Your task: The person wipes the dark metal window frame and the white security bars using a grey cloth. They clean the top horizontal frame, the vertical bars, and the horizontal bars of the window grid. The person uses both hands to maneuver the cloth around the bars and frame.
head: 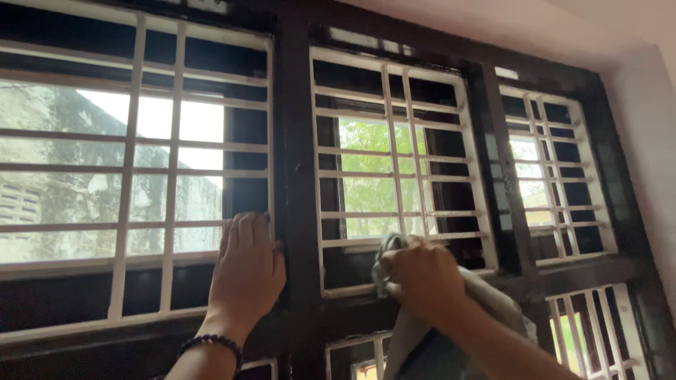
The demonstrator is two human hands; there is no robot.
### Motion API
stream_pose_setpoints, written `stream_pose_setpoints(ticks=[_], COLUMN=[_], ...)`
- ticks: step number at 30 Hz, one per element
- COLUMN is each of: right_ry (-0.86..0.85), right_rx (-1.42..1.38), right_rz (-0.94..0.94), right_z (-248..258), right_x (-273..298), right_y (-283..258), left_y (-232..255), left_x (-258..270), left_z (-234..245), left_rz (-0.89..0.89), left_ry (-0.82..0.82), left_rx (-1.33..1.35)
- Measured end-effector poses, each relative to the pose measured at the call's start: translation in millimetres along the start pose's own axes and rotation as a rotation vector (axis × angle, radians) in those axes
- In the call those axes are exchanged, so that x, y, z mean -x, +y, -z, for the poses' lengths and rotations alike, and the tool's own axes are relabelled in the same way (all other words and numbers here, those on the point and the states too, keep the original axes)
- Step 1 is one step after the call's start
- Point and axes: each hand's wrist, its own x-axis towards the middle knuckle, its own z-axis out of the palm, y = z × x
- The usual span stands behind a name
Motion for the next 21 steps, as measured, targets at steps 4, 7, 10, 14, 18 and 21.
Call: stream_pose_setpoints(ticks=[4,7,10,14,18,21], right_ry=[-0.026,0.067,0.064,-0.116,-0.197,-0.101], right_rx=[-0.055,-0.138,-0.236,-0.248,-0.218,-0.283], right_rz=[0.004,0.058,0.040,-0.126,-0.170,-0.189], right_z=[6,8,15,16,2,-18], right_x=[-5,-7,-7,-9,-6,-8], right_y=[-35,-65,-67,-48,-6,27], left_y=[0,0,-2,-5,-2,0], left_x=[-1,0,-1,-1,-2,-2], left_z=[1,2,4,9,13,16], left_rz=[0.014,0.018,0.018,0.020,0.010,0.065], left_ry=[-0.007,-0.011,-0.014,-0.042,0.024,-0.019], left_rx=[0.044,0.055,0.052,0.077,0.110,0.158])
